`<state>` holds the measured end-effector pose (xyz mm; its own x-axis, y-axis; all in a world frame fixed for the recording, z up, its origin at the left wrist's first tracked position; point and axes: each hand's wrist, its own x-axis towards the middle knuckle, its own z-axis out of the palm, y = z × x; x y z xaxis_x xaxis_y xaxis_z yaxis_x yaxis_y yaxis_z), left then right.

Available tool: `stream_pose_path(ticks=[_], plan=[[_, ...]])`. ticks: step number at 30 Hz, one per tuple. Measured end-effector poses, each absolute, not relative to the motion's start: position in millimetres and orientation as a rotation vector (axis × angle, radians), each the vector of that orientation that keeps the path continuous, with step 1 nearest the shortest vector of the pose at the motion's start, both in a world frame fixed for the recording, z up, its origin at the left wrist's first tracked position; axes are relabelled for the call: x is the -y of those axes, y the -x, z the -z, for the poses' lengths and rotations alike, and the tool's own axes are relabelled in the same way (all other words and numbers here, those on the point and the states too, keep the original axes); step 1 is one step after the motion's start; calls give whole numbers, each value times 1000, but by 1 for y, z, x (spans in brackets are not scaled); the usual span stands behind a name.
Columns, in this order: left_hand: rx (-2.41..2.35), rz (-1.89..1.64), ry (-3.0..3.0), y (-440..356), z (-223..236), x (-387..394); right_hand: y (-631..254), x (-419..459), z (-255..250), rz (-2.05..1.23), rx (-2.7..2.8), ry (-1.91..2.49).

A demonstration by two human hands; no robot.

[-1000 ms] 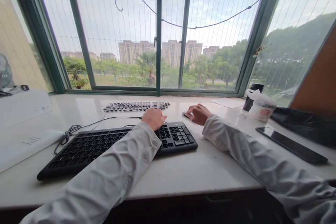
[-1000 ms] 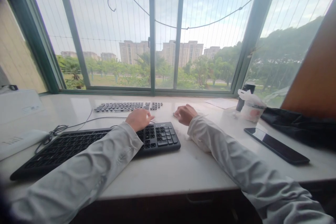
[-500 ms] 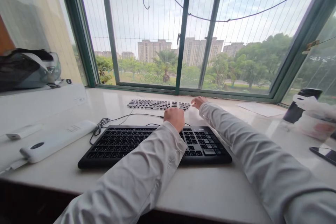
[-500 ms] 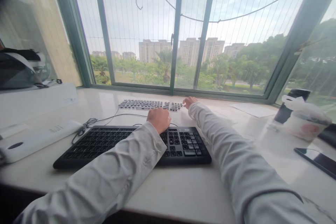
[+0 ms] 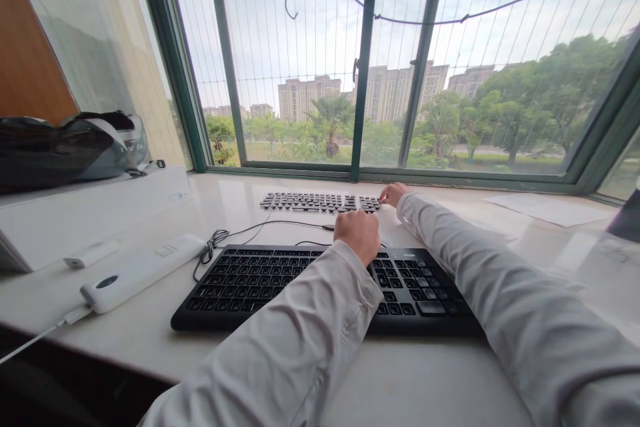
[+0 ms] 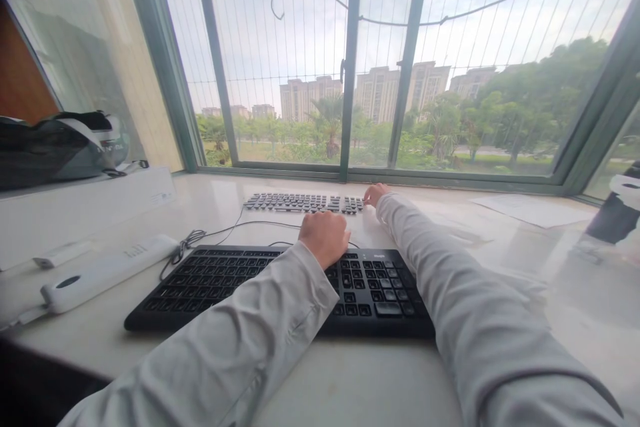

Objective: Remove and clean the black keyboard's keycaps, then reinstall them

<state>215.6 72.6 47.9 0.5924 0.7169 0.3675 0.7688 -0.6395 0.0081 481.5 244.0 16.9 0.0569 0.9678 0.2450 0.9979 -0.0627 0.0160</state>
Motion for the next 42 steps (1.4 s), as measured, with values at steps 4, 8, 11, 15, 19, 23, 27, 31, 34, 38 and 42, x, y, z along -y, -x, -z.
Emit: stream_pose_path(ticks=[4,8,11,15,19,23,27,31,34,38,42], plan=[[1253,521,2617,-216,-45,-72,-485,-253,-10,260,2048,2142],[1234,541,2587,-217,-44,-71,-487,-258,-11,247,2061,2129],[1219,568,2576,-217,-45,-70,-487,-253,-20,263,2060,2094],[1211,557,2595,-217,-48,-69,-482,-226,-41,280,2081,2010],[1206,529,2633,-217,-50,-67,-472,-166,-60,272,2136,1903],[1228,520,2656,-216,-52,-67,-460,-83,-67,87,2207,1648],[1242,516,2667,-215,-53,-67,-444,-15,-58,-73,2159,1523],[1207,562,2654,-215,-51,-67,-425,16,-44,-63,2114,1471],[1142,617,2661,-215,-49,-68,-415,21,-38,13,2167,1402],[1153,737,2733,-217,-50,-67,-411,23,-36,80,2113,1304],[1186,768,3191,-218,-56,-67,-411,26,-32,190,2067,1236]])
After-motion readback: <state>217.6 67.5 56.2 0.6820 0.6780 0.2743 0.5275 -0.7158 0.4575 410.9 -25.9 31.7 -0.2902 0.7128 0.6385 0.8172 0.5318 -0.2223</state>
